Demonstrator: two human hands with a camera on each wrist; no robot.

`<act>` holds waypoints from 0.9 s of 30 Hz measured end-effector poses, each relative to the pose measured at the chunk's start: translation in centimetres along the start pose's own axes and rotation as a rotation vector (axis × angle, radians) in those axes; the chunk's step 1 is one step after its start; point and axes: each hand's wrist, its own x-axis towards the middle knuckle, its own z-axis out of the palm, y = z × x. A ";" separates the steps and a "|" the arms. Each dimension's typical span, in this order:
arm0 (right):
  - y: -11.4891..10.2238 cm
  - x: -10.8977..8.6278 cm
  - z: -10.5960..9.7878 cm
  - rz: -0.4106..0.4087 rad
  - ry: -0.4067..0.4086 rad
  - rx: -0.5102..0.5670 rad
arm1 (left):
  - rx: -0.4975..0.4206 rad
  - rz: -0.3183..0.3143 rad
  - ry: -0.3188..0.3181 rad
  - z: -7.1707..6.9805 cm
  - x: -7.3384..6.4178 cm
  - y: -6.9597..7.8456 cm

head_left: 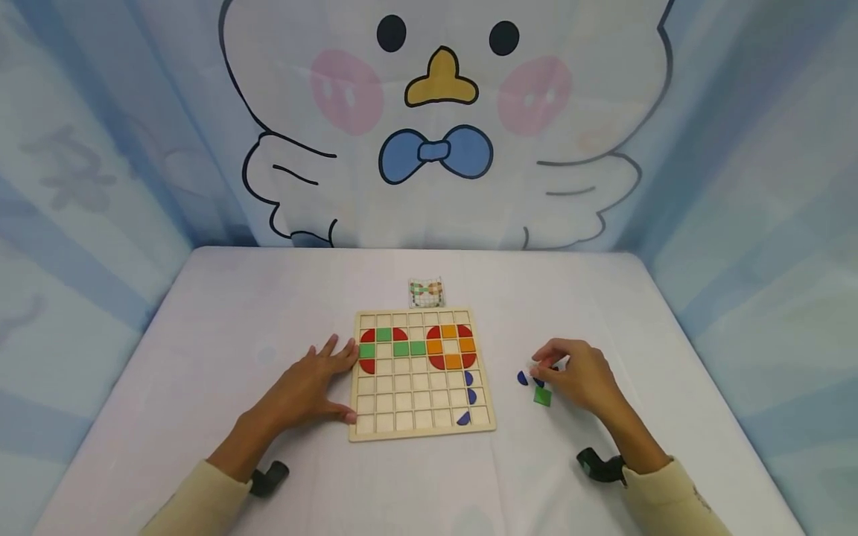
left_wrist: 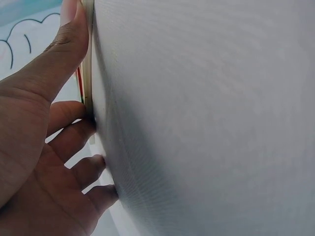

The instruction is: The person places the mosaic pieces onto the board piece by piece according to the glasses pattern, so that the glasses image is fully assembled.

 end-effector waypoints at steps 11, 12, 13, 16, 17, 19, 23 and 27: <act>1.3 -1.6 0.2 0.016 -0.061 -0.006 | -0.008 0.007 0.004 0.1 0.1 -0.2; 1.2 -1.6 0.3 0.015 -0.059 -0.009 | -0.008 0.007 0.005 0.1 0.0 -0.2; 1.1 -1.6 0.5 0.015 -0.060 -0.011 | -0.008 0.006 0.005 0.1 0.0 -0.2; 0.7 -1.7 0.8 0.016 -0.062 -0.015 | -0.013 0.008 0.006 0.0 0.0 -0.1; 0.6 -1.7 0.9 0.016 -0.064 -0.019 | -0.014 0.008 0.006 0.0 0.0 -0.1; 0.3 -1.8 1.0 0.014 -0.066 -0.034 | -0.016 0.011 0.006 0.0 0.0 0.0; -0.2 -2.1 1.2 -0.003 -0.079 -0.067 | -0.017 0.013 0.008 -0.1 0.0 0.0; -0.6 -2.2 1.3 -0.035 -0.084 -0.061 | -0.020 0.013 0.008 0.0 0.0 -0.1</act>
